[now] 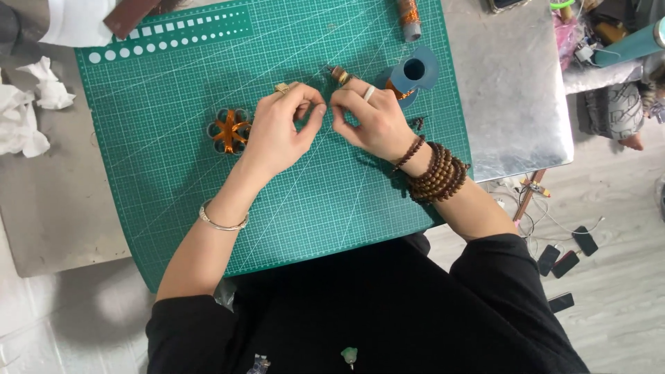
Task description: A person manually winds thin copper wire around a small metal rotor core on a green cutting mat.
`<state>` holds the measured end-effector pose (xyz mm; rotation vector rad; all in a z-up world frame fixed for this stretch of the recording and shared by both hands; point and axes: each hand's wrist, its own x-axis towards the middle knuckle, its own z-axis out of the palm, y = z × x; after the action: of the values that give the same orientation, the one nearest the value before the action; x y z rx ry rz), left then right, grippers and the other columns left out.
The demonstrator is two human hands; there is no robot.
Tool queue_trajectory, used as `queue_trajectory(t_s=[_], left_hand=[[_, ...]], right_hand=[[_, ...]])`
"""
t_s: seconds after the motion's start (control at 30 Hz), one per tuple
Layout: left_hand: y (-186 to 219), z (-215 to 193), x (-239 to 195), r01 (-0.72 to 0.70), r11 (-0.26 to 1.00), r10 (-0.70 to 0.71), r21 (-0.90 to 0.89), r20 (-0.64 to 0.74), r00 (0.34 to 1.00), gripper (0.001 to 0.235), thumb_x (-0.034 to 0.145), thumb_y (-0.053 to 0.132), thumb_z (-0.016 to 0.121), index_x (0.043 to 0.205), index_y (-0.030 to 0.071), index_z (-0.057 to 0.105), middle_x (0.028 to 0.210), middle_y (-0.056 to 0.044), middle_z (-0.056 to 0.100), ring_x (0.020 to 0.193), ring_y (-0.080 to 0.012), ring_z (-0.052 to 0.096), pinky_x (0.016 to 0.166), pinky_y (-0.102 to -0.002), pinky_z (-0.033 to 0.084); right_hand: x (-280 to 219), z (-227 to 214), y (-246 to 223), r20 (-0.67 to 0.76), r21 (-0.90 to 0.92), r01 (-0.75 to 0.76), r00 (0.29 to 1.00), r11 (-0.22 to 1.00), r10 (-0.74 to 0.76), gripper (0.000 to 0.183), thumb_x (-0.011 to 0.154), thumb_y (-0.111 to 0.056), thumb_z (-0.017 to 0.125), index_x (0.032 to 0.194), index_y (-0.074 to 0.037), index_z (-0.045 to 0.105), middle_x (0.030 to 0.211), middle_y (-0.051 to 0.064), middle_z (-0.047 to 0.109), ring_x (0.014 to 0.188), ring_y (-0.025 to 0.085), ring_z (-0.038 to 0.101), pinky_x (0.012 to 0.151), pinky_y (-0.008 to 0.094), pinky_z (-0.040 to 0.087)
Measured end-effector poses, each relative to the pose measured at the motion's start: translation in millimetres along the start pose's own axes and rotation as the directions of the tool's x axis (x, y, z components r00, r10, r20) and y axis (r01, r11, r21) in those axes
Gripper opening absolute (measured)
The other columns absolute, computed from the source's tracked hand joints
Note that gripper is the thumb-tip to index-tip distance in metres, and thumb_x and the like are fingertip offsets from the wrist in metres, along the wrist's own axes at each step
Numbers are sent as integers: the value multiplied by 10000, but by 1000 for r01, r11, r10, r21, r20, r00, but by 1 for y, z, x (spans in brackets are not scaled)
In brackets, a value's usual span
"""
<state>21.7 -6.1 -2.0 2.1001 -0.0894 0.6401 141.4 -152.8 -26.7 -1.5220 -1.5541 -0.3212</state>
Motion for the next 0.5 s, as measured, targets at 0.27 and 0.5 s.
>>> queue_trajectory(t_s=[0.27, 0.5], left_hand=[[-4, -7, -1, 56, 987, -56, 153, -1, 998, 82, 955, 100, 531, 913, 49, 580, 716, -23, 532, 649, -149, 494, 617, -313, 412], [-6, -8, 1, 83, 983, -83, 163, -8, 997, 102, 968, 130, 503, 934, 62, 570, 800, -18, 581, 519, -113, 416, 521, -279, 356]], right_hand=[[0, -4, -3, 105, -345, -262, 943, 901, 315, 262, 971, -34, 520, 1214, 33, 448, 1099, 217, 532, 841, 324, 619, 626, 364, 550], [-19, 15, 13, 219, -825, -82, 866, 560, 449, 478, 938, -293, 628, 1243, 56, 508, 1067, 176, 612, 881, 264, 607, 716, 306, 542]])
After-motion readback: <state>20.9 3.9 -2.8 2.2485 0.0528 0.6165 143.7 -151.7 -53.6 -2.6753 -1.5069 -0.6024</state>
